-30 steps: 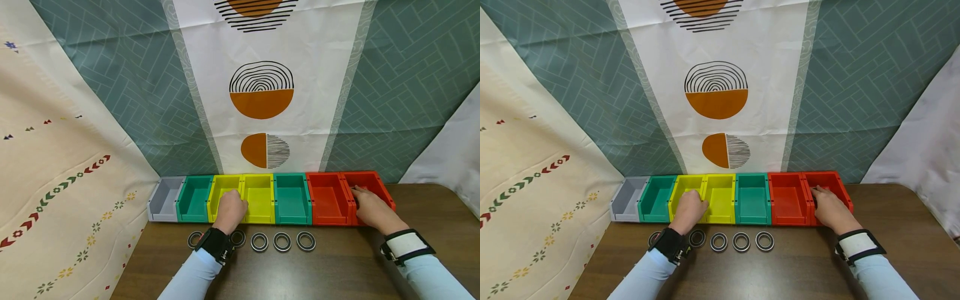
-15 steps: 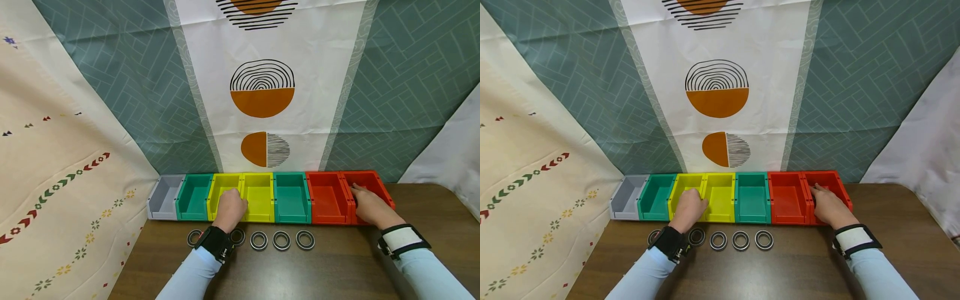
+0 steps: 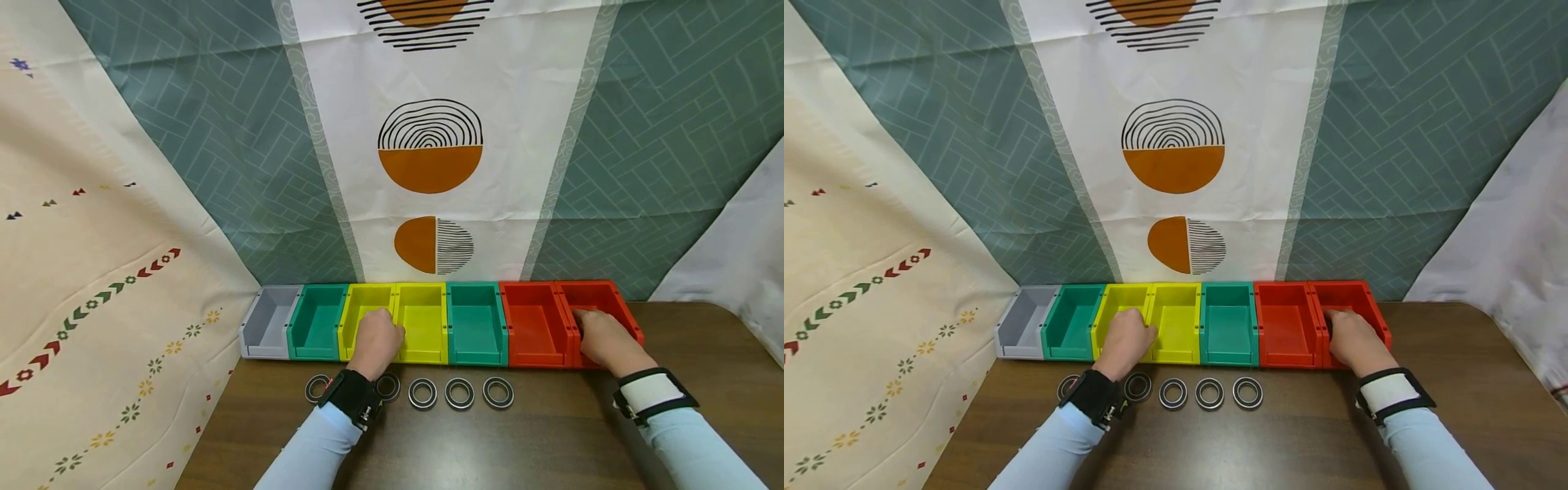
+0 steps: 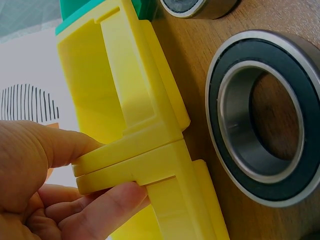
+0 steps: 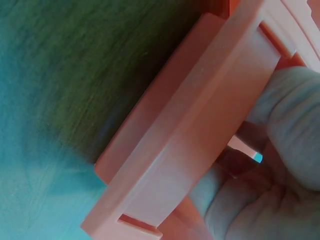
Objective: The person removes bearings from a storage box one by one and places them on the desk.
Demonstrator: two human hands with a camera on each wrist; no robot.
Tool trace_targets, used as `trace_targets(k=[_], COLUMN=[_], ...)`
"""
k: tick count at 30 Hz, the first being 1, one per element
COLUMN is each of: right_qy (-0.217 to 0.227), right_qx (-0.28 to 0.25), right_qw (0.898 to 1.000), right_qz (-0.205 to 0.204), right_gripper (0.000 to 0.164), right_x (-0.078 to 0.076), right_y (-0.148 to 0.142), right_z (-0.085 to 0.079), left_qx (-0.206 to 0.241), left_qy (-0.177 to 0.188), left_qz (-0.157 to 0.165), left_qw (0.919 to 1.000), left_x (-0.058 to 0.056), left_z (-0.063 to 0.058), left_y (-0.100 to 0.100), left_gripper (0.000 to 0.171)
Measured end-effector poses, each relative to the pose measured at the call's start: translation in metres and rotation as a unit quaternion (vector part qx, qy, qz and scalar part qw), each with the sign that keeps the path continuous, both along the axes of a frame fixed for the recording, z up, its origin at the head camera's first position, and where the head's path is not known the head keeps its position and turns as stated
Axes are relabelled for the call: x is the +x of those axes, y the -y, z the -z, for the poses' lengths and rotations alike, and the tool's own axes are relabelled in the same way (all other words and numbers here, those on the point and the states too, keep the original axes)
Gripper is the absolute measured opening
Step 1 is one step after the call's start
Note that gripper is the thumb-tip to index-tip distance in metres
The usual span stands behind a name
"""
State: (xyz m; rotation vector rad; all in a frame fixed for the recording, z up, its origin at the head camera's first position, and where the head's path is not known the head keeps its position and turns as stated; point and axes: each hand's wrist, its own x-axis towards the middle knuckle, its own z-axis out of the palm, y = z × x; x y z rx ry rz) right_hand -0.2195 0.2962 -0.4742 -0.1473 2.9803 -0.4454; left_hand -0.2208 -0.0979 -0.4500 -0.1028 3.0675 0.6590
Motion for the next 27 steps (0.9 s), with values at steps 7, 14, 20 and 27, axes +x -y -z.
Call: trace_targets(k=[7, 14, 20, 27], right_qy=[-0.037, -0.028, -0.053, -0.117], right_qx=[-0.004, -0.002, -0.002, -0.009], right_qw=[0.999, 1.000, 0.999, 0.993], right_qz=[0.008, 0.011, -0.005, 0.011], right_gripper=[0.050, 0.035, 0.018, 0.014], right_x=[0.001, 0.003, 0.006, 0.014], right_y=[0.001, 0.001, -0.002, -0.005], right_z=[0.001, -0.004, -0.008, -0.010], left_qx=[0.002, 0.001, 0.005, 0.012], left_qy=[-0.002, -0.008, -0.007, -0.002], left_qz=[0.000, 0.003, 0.002, 0.008], left_qw=[1.0000, 1.0000, 1.0000, 0.9999], left_x=[0.000, 0.000, 0.000, 0.000], left_z=[0.000, -0.001, -0.001, 0.002], left_y=[0.001, 0.003, 0.003, 0.002], left_gripper=[0.018, 0.016, 0.016, 0.016])
